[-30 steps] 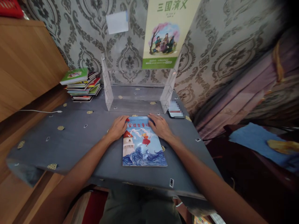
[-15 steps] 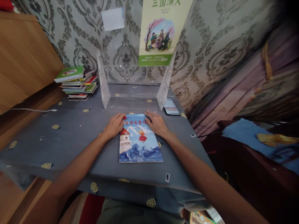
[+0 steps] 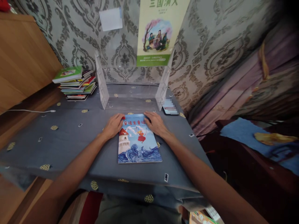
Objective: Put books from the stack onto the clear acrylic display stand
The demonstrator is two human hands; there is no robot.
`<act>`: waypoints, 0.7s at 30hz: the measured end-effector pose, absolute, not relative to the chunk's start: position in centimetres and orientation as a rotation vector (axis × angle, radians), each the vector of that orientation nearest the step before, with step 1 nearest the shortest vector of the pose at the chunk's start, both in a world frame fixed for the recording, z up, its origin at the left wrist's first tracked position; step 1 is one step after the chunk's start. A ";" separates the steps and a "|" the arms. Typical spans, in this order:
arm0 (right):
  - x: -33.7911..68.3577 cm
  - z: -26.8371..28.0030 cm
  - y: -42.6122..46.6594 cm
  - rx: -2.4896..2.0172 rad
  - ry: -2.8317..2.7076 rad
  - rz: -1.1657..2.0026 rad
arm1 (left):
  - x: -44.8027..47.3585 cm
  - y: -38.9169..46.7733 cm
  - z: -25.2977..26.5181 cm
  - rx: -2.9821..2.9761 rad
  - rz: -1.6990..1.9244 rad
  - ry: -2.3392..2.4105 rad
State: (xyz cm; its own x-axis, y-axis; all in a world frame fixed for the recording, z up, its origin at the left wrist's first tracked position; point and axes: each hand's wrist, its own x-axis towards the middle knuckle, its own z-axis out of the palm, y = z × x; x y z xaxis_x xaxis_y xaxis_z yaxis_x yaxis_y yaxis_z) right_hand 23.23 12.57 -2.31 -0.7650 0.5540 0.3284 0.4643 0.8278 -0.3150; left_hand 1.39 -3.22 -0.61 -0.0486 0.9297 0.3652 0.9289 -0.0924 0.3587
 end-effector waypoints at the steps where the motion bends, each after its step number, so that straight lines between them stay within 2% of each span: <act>1: 23.2 -2.3 12.6 -0.758 -2.597 0.299 | 1.4 -3.2 -0.5 2.162 0.830 2.117; 12: 23.8 -1.7 12.3 -0.749 -2.588 0.331 | 1.8 -2.9 -1.3 2.160 0.812 2.159; 21: 24.3 -1.9 12.1 -0.720 -2.601 0.361 | 2.0 -2.9 -1.2 2.156 0.664 2.190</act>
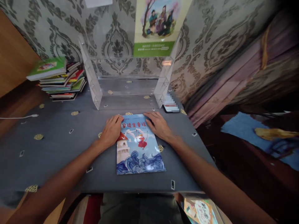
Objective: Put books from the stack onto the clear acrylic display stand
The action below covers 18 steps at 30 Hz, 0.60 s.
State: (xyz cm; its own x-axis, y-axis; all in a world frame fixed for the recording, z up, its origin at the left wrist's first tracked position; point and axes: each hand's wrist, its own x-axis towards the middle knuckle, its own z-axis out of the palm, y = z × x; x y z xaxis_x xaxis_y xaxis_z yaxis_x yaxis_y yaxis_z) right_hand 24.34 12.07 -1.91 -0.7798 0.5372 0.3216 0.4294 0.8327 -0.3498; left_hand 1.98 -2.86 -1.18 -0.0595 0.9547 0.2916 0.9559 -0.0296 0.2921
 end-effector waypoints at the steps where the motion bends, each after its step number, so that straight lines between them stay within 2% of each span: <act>1: 24.4 -2.0 12.0 -0.722 -2.610 0.357 | 2.0 -2.9 -1.2 -2.158 -0.664 -2.188; 18: 24.6 -1.5 11.1 -0.767 -2.717 0.267 | 1.9 -2.9 -1.1 -2.168 -0.666 -2.205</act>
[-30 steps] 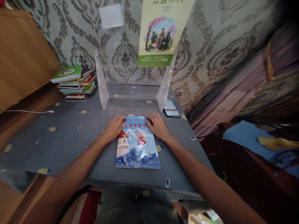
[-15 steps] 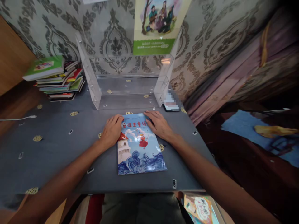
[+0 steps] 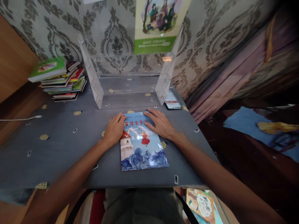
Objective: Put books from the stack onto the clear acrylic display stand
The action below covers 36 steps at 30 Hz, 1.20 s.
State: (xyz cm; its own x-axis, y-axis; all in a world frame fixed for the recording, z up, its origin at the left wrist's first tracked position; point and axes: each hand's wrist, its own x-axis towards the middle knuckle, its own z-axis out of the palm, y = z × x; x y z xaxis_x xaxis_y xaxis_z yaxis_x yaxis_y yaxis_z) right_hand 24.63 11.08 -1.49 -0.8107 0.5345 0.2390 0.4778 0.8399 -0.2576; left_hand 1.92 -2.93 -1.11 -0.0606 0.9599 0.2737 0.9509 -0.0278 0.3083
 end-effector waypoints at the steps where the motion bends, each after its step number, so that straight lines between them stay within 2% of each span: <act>1: 24.6 -1.6 11.1 -0.764 -2.714 0.269 | 1.9 -3.0 -1.2 2.146 0.665 2.179; 20: 24.3 -2.1 11.6 -0.748 -2.650 0.344 | 2.0 -3.5 -1.3 2.193 0.830 2.252; 27: 24.2 -2.3 11.8 -0.750 -2.642 0.356 | 6.5 -6.5 0.4 2.303 0.878 2.107; 36: 24.1 -2.9 12.3 -0.684 -2.601 0.332 | 14.9 -10.7 0.9 2.541 0.424 1.882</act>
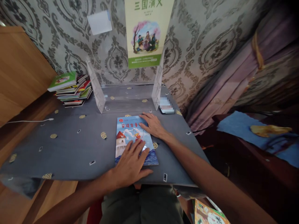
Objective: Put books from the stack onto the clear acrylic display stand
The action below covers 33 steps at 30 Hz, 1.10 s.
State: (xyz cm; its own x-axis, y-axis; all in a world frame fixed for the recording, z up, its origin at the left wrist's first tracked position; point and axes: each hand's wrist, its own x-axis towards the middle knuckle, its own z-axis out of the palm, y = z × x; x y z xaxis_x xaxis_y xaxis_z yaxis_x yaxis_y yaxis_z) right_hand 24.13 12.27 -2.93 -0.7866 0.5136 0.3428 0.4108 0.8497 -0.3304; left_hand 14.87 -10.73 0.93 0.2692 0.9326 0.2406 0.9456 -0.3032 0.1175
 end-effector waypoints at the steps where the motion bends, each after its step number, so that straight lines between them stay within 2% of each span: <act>1: 24.1 -2.9 12.2 -0.691 -2.606 0.335 | 15.1 -10.8 0.7 -2.452 -0.387 -1.826; 33: 24.1 -3.0 12.4 -0.694 -2.562 0.407 | 15.3 -11.1 0.0 -2.347 -0.354 -1.753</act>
State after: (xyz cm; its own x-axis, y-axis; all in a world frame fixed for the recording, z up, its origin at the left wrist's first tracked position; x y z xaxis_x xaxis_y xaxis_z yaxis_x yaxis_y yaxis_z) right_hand 24.09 12.37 -2.95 -0.7711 0.5347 0.3457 0.4011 0.8296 -0.3883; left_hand 15.27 -11.05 -0.02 0.2717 0.9138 0.3018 0.9593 -0.2821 -0.0096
